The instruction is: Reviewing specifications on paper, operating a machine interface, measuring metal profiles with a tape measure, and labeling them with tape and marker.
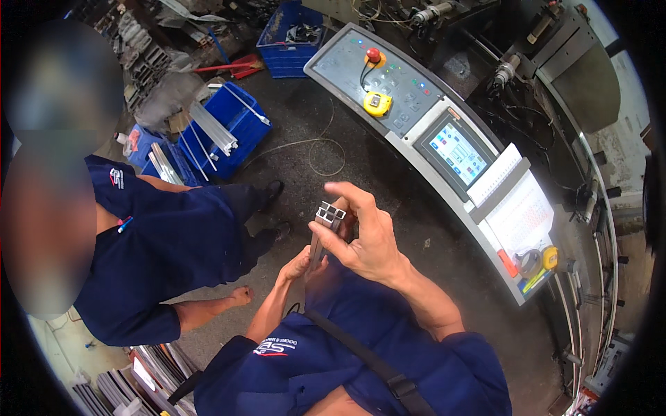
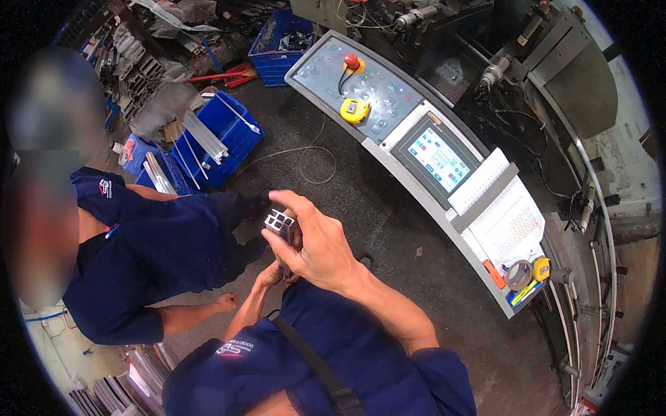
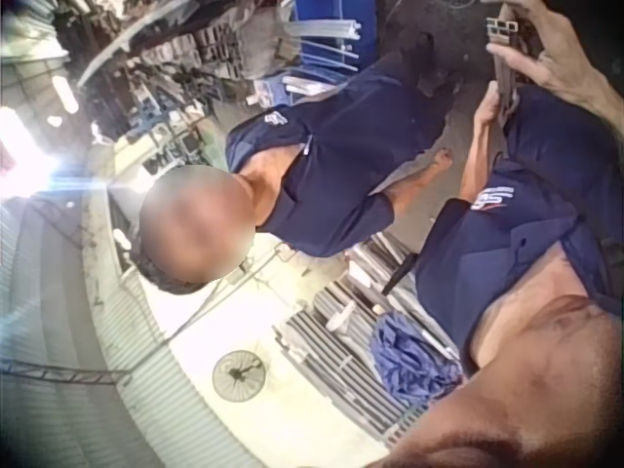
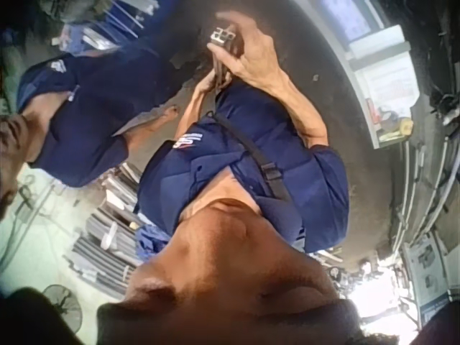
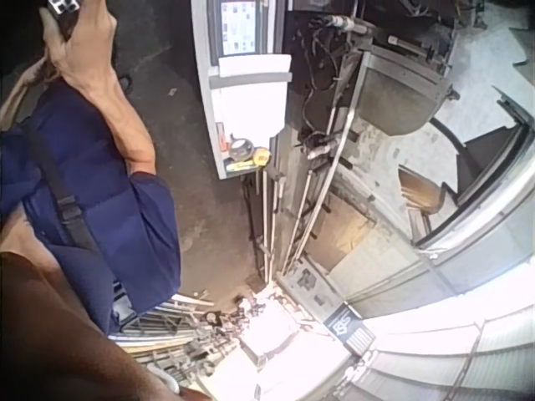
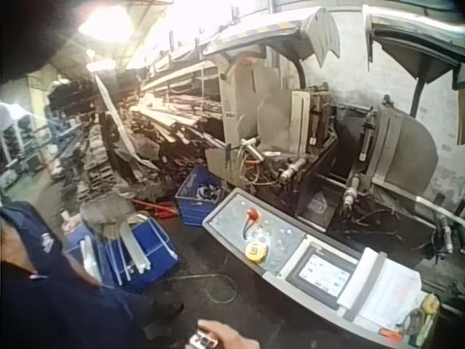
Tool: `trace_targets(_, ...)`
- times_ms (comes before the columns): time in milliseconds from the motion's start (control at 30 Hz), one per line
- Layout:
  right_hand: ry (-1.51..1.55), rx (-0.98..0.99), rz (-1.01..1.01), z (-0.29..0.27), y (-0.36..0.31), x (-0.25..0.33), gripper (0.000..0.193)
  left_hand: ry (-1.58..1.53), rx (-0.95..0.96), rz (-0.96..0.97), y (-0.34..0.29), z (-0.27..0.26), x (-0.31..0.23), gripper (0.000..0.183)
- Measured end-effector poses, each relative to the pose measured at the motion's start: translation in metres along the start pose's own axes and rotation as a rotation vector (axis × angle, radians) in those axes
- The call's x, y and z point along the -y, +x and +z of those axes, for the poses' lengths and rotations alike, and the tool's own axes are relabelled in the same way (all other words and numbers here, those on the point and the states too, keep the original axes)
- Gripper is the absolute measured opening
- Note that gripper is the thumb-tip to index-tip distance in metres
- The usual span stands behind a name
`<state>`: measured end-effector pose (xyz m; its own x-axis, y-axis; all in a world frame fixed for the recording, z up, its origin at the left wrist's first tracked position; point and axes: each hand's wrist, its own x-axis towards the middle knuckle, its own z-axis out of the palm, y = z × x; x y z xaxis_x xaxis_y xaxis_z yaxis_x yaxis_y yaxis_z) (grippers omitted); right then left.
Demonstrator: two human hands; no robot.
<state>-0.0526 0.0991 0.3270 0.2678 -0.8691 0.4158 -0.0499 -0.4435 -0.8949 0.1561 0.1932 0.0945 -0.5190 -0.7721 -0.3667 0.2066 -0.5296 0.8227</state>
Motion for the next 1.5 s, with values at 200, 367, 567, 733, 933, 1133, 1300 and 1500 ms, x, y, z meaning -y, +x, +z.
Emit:
trace_targets(200, -0.081, 0.086, -0.080, 0.011, 0.006, 0.001, 0.029, -0.018, 0.016, 0.055, -0.009, -0.003, 0.000, 0.093)
trace_targets(367, -0.120, 0.164, -0.124, 0.009, 0.015, 0.010, 0.024, 0.012, 0.035, 0.079, -0.015, -0.014, 0.011, 0.091)
trace_targets(567, -0.113, 0.239, -0.142, 0.012, 0.020, 0.007, 0.028, 0.058, 0.027, 0.142, -0.020, -0.014, 0.010, 0.090)
trace_targets(733, -0.122, 0.261, -0.064, 0.017, 0.017, 0.012, 0.063, 0.056, -0.038, 0.183, -0.025, -0.013, 0.013, 0.090)
trace_targets(933, -0.006, 0.218, 0.001, 0.022, 0.012, 0.006, 0.096, -0.130, 0.072, 0.209, -0.030, -0.021, 0.016, 0.069)
trace_targets(1133, 0.097, 0.169, 0.067, 0.021, 0.008, 0.000, 0.085, -1.314, 0.005, -0.796, -0.074, 0.045, -0.081, 0.050)
trace_targets(1300, 0.207, 0.068, 0.130, 0.027, 0.003, -0.004, 0.056, -2.734, -0.013, -1.755, -0.068, 0.048, -0.210, 0.033)
trace_targets(1500, 0.302, 0.027, 0.183, 0.026, -0.004, -0.003, 0.037, -2.655, -0.078, -1.700, -0.054, 0.056, -0.208, 0.033)
